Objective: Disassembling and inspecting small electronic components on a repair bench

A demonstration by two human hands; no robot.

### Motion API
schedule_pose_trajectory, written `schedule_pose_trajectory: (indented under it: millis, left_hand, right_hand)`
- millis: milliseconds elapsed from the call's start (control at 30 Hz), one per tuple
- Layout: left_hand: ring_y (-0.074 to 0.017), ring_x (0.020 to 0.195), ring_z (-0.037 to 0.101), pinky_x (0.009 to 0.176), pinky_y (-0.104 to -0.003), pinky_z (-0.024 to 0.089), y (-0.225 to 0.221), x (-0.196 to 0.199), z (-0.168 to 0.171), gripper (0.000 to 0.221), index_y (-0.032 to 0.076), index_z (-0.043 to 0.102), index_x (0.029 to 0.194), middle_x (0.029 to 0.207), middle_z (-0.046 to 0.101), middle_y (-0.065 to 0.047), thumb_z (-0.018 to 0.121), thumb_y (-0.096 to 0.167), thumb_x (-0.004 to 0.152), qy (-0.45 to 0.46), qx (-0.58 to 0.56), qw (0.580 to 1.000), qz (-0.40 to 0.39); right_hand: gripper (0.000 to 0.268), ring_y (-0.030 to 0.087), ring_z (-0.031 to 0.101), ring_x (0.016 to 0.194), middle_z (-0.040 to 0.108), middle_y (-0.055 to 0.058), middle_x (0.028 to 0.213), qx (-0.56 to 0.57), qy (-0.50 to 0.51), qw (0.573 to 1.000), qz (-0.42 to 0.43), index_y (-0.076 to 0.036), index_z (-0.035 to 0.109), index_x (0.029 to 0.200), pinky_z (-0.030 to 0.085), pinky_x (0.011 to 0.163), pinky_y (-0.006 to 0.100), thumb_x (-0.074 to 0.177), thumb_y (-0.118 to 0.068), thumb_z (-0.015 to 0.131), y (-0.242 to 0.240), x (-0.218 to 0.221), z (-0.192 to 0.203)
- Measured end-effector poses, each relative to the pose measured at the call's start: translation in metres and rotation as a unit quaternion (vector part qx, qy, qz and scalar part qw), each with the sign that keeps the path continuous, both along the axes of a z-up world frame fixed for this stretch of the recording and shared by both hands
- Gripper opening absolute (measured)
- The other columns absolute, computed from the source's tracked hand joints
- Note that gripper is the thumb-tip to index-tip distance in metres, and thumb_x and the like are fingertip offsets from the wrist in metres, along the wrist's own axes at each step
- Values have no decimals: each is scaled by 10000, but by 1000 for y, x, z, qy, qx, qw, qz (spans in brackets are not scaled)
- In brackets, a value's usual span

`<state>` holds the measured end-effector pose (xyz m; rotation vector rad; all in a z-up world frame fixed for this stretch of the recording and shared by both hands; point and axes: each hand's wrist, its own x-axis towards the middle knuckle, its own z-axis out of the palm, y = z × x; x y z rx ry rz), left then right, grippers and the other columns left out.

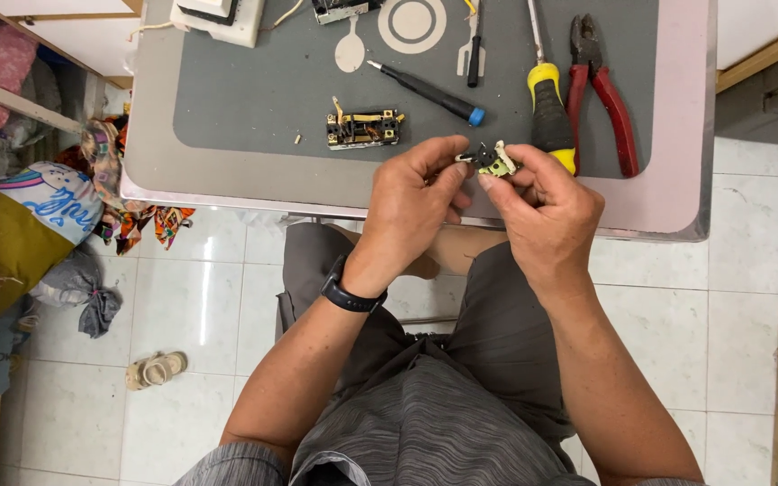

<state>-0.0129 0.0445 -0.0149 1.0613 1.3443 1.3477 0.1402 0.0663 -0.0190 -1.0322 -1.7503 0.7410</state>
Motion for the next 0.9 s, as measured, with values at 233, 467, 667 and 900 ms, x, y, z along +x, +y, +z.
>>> schedule_pose_trajectory:
  millis: [233, 467, 667, 900]
  left_hand:
    - [-177, 611, 693, 454, -272, 625, 0, 0, 1, 266, -50, 632, 1161, 895, 708, -265, 586, -5, 903, 46, 6, 999, -5]
    - [-202, 598, 682, 452, -296, 625, 6, 1, 4, 280, -58, 592, 1210, 828, 686, -247, 503, 13, 955, 28, 34, 999, -6]
    - [-212, 745, 714, 540, -313, 659, 11, 4, -3, 299, -21, 575, 1258, 1034, 703, -245, 526, 10, 965, -21, 62, 998, -19]
    - [-175, 834, 695, 613, -288, 653, 6, 4, -14, 271, 2, 618, 1222, 1082, 705, -199, 596, 25, 952, -26, 82, 996, -27]
  right_hand:
    - [298, 211, 625, 528, 689, 225, 819, -11, 8, 1000, -6, 78, 636, 1155, 481, 481, 265, 885, 61, 761, 1, 1, -2]
    - [326, 212, 639, 583, 686, 266, 888, -25, 22, 999, 12, 56, 637, 1187, 470, 473, 266, 877, 91, 733, 3, 4, -6]
    - [337, 232, 678, 661, 684, 270, 966, -50, 41, 998, 17, 18, 633, 1233, 511, 514, 290, 906, 88, 671, 2, 6, -8]
    - [286, 272, 702, 713, 682, 276, 994, -55, 74, 995, 31, 50, 613, 1244, 549, 587, 314, 958, 59, 605, 2, 3, -3]
